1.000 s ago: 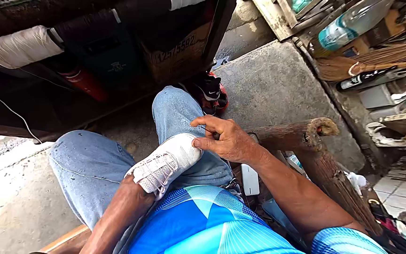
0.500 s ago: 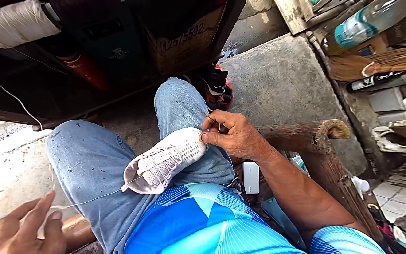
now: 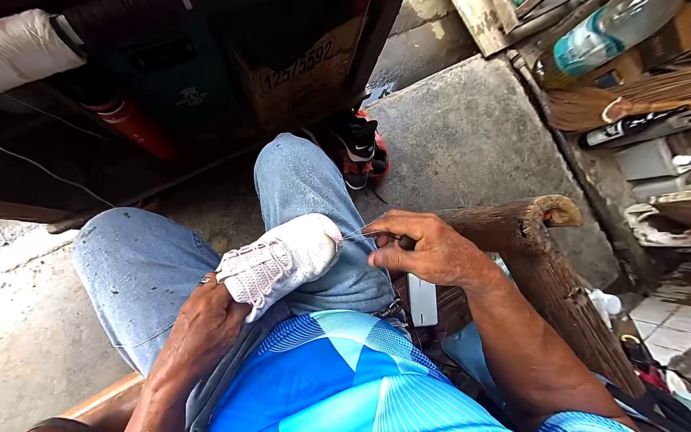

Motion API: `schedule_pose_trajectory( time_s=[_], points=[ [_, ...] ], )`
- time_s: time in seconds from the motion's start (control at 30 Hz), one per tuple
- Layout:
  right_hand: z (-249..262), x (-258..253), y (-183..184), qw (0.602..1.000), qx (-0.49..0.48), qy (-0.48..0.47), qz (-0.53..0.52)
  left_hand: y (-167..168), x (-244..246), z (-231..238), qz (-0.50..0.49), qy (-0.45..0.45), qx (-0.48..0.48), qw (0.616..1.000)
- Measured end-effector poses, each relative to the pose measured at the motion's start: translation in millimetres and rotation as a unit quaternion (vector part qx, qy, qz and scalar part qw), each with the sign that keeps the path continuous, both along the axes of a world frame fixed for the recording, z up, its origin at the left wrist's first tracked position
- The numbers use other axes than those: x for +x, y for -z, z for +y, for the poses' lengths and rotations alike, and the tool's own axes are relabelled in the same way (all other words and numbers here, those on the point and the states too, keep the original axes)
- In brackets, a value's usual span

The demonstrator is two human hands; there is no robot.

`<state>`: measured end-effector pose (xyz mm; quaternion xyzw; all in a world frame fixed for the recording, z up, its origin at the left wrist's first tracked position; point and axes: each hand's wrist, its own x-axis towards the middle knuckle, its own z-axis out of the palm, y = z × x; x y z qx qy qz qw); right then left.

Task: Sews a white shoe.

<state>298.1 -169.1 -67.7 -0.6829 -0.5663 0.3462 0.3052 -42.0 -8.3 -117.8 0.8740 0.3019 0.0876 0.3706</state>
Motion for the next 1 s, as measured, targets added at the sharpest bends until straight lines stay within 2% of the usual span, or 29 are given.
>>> schedule_pose_trajectory(
  time_s=[0.07,0.13,0.33,0.37,0.43,0.47,0.53,0.63,0.73,0.83,0.9,1.0],
  points=[
    [11,-13,7,0.991,0.119,0.065,-0.018,4,-2,5,-0.02,0.008,-0.042,0.999],
    [19,-20,10,0.986,0.139,0.08,-0.043,6,-5,11,-0.034,0.019,-0.071,0.997],
    [16,-15,3,0.999,-0.026,-0.02,0.036,6,-7,33,-0.042,0.048,-0.126,0.99],
    [14,-15,2,0.998,-0.011,-0.021,0.05,5,-8,38,-0.058,0.061,-0.141,0.986],
    [13,-20,1,0.994,0.087,0.025,0.064,2,-8,45,-0.1,0.099,-0.178,0.974],
    [14,-23,-1,0.987,0.137,0.057,0.062,0,-7,47,-0.118,0.116,-0.199,0.966],
    [17,-32,-7,0.978,0.176,0.104,0.028,-2,-4,49,-0.127,0.144,-0.234,0.953],
    [18,-37,-11,0.988,0.098,0.121,0.016,8,1,50,-0.102,0.134,-0.248,0.954],
    [18,-37,-13,0.988,-0.009,0.095,0.125,13,2,49,-0.076,0.119,-0.239,0.961],
    [19,-36,-15,0.977,-0.07,0.032,0.201,12,0,47,-0.064,0.108,-0.238,0.963],
    [20,-37,-12,0.978,-0.076,0.012,0.194,12,0,47,-0.065,0.103,-0.238,0.964],
    [20,-35,-10,0.972,-0.013,0.005,0.236,11,3,48,-0.063,0.091,-0.235,0.966]
  ],
)
